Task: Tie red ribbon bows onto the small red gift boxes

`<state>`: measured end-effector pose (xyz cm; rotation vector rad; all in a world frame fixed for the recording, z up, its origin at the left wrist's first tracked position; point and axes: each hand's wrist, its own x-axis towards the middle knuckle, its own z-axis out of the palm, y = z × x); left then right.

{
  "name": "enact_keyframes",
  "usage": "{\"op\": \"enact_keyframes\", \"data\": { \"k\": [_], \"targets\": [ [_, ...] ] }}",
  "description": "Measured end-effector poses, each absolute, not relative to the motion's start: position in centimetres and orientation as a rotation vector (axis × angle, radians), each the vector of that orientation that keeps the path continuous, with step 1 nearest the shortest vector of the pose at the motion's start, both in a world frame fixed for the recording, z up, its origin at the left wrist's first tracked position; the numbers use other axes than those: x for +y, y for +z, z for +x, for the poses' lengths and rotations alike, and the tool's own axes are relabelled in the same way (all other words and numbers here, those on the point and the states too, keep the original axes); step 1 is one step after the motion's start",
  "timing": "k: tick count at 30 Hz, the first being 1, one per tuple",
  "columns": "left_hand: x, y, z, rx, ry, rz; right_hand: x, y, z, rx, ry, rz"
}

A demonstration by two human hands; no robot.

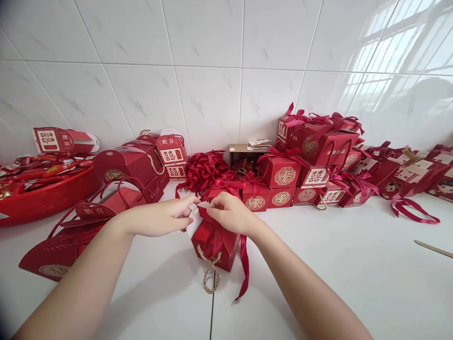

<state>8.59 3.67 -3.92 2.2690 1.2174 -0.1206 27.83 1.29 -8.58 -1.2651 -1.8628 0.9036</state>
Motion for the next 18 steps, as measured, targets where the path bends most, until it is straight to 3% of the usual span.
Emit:
{"op": "enact_keyframes", "data": {
  "k": [18],
  "targets": [
    [3.2, -3.75, 8.69, 1.126, -0.123, 2.195, 1.46, -9.05, 27.89, -1.896, 1.096, -1.117]
  ]
}}
